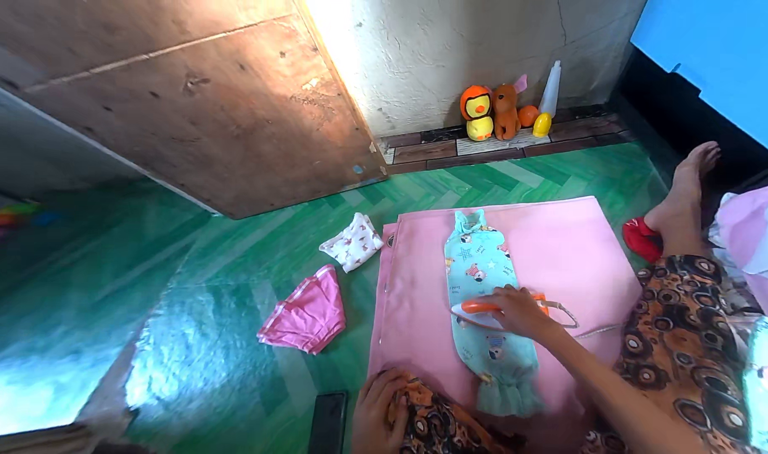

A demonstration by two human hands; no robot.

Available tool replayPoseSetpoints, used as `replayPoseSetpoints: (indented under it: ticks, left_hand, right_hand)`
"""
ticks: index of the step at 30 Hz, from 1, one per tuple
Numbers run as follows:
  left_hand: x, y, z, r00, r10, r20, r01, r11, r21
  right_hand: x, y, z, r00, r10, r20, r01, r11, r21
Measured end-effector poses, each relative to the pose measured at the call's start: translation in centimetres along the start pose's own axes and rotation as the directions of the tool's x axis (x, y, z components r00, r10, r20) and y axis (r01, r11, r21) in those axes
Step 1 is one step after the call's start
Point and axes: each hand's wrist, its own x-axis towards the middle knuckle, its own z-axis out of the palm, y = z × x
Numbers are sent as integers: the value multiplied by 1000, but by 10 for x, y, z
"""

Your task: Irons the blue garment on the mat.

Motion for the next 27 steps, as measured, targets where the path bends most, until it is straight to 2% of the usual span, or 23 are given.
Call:
replayPoseSetpoints:
  ticks: [10, 14, 19, 24, 27]
  left_hand:
    - [1, 1, 0, 1000, 0, 8, 0, 1000, 7]
    - [1, 1, -2, 1000, -3, 20, 3, 1000, -2]
    - [0, 0, -2, 999, -8, 33, 8, 1000, 0]
    - [2, 2, -4, 999, -12, 38, 12, 1000, -5]
    - [3, 3, -5, 998, -21, 51, 21, 1000, -1]
  right_hand:
    - [-58, -8, 39, 996, -31, 80, 32, 999, -15]
    - [-63, -4, 47, 996, -77, 35, 78, 996, -33]
    - [-46, 8, 49, 982, -139, -129, 131, 989, -69]
    - [-11, 17, 24, 967, -127, -220, 118, 992, -54]
    - [12, 19, 1, 977, -89, -193, 81, 996, -49]
